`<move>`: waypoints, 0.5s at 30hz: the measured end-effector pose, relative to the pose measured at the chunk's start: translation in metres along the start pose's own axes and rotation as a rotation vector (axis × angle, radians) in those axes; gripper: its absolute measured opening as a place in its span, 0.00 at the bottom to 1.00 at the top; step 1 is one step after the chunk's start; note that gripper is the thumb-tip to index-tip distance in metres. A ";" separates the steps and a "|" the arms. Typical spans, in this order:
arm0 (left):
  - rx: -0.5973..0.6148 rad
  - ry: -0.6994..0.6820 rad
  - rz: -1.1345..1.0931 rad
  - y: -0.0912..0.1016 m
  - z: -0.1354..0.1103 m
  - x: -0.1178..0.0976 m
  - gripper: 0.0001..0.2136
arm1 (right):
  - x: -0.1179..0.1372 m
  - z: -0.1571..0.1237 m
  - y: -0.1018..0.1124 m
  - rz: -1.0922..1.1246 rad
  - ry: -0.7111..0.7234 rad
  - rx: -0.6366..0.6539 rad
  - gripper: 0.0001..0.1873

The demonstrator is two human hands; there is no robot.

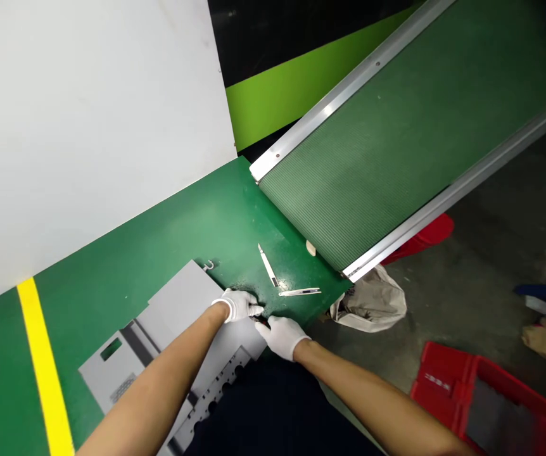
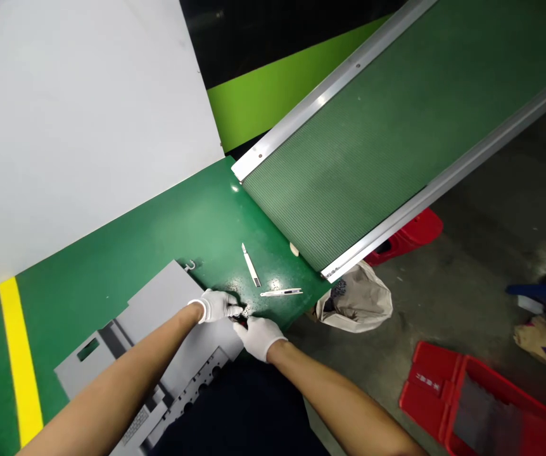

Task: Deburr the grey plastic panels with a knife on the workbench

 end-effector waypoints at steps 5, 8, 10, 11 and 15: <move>0.046 0.072 -0.035 -0.007 0.013 0.003 0.17 | 0.007 -0.004 -0.003 -0.091 -0.004 0.036 0.30; 0.047 0.070 -0.061 -0.009 0.011 0.003 0.15 | 0.008 -0.007 -0.005 -0.118 -0.005 0.041 0.26; 0.002 0.020 -0.096 -0.008 0.006 0.003 0.13 | 0.007 -0.008 -0.007 -0.117 0.029 0.045 0.25; -0.041 -0.022 -0.116 -0.008 0.002 0.003 0.12 | 0.006 -0.008 -0.009 -0.110 0.049 0.046 0.24; -0.209 -0.159 -0.177 -0.012 -0.011 0.005 0.09 | 0.001 -0.009 -0.012 -0.055 0.018 0.003 0.31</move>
Point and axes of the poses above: each hand's wrist, its own z-axis towards the middle knuckle, its own y-axis out of the back of the hand, x = y × z, the point moved 4 cm from there along z, towards the middle knuckle
